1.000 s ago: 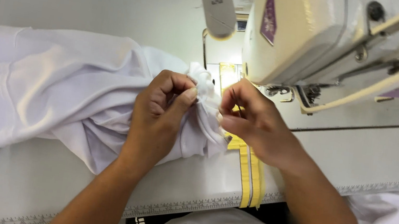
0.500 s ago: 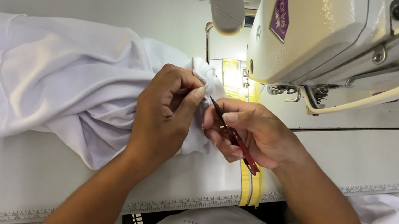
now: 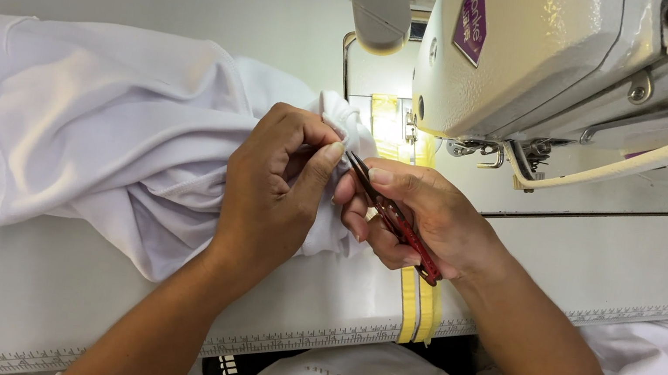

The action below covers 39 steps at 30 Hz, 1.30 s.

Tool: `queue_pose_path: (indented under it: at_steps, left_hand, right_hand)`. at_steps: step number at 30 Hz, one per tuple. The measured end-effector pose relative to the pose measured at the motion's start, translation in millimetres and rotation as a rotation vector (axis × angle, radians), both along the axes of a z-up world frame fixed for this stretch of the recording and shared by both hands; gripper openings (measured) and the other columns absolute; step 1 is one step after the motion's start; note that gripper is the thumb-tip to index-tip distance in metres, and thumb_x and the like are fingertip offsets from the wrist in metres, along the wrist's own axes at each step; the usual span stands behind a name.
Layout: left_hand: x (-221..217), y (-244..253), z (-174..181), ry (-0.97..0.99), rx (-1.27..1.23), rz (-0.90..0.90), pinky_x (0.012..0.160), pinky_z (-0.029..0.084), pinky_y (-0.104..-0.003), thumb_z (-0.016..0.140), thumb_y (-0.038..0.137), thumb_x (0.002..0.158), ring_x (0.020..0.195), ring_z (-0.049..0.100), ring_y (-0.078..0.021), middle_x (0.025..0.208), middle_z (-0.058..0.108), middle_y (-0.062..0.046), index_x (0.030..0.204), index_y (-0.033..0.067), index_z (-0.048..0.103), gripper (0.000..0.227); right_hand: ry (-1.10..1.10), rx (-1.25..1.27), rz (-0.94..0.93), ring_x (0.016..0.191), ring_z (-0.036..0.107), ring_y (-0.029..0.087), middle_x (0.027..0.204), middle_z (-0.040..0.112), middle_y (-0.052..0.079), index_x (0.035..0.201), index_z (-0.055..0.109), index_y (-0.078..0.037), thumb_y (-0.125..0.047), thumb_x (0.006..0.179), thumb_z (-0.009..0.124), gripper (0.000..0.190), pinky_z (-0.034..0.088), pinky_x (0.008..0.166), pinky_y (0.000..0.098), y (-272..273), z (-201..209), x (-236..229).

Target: Trimming loose threads from a white garment using thread snips at a sewing workstation

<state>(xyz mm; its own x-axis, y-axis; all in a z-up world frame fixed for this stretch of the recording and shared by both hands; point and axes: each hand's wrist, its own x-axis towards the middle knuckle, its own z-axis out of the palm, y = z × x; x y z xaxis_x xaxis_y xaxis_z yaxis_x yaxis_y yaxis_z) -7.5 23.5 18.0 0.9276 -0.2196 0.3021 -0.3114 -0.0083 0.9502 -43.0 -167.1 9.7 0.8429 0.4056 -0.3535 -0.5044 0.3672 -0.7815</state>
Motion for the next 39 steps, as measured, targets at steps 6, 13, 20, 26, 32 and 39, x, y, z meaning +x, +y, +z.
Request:
queue_pose_path:
  at_steps: [6,13,20,26,32,39]
  left_hand:
    - [1,0,-3,-0.104,0.083,0.026,0.081,0.059,-0.034,0.059,0.005,0.104,0.089,0.066,-0.0232,0.091,0.058,-0.009,0.091,0.0038,0.063,0.013]
    - [0,0,-3,-0.090,0.064,0.021,0.078,0.058,-0.035,0.059,0.004,0.103,0.086,0.065,-0.0246,0.089,0.058,-0.011,0.092,0.0030,0.063,0.012]
    - [0,-1,-5,-0.194,0.140,0.052,0.080,0.057,-0.036,0.059,0.005,0.103,0.088,0.065,-0.0260,0.090,0.058,-0.009,0.091,0.0043,0.063,0.012]
    - [0,-1,-4,-0.227,0.155,0.032,0.080,0.055,-0.038,0.056,0.004,0.104,0.088,0.065,-0.0288,0.089,0.056,-0.010,0.092,0.0038,0.061,0.013]
    - [-2,-2,-4,-0.212,0.128,0.024,0.079,0.055,-0.038,0.054,0.003,0.104,0.086,0.065,-0.0287,0.086,0.055,-0.009,0.092,0.0038,0.060,0.014]
    - [-2,2,-1,-0.095,0.065,-0.039,0.078,0.056,-0.036,0.053,0.004,0.105,0.083,0.064,-0.0243,0.086,0.056,-0.008,0.092,0.0049,0.061,0.014]
  right_hand:
    - [-0.039,-0.057,-0.028,0.027,0.039,0.010,0.069,0.058,0.022,0.108,0.059,0.009,-0.030,0.101,0.051,0.040,0.034,0.026,0.0255,3,-3,-2]
    - [-0.043,-0.071,-0.026,0.028,0.039,0.009,0.069,0.058,0.021,0.108,0.059,0.008,-0.030,0.100,0.051,0.040,0.035,0.027,0.0251,4,-3,-2]
    - [-0.065,-0.096,-0.020,0.028,0.040,0.009,0.069,0.058,0.021,0.108,0.060,0.008,-0.030,0.100,0.051,0.039,0.036,0.027,0.0256,3,-7,-2]
    - [-0.108,-0.128,-0.050,0.028,0.041,0.010,0.068,0.058,0.020,0.109,0.061,0.007,-0.028,0.101,0.050,0.038,0.036,0.028,0.0244,8,-10,-6]
    - [-0.231,-0.269,-0.085,0.028,0.042,0.011,0.067,0.057,0.017,0.109,0.061,0.005,-0.025,0.104,0.046,0.034,0.037,0.029,0.0235,13,-15,-9]
    - [-0.134,-0.108,-0.152,0.026,0.038,0.011,0.062,0.055,0.018,0.099,0.060,0.003,-0.025,0.103,0.048,0.031,0.034,0.027,0.0246,19,-8,-12]
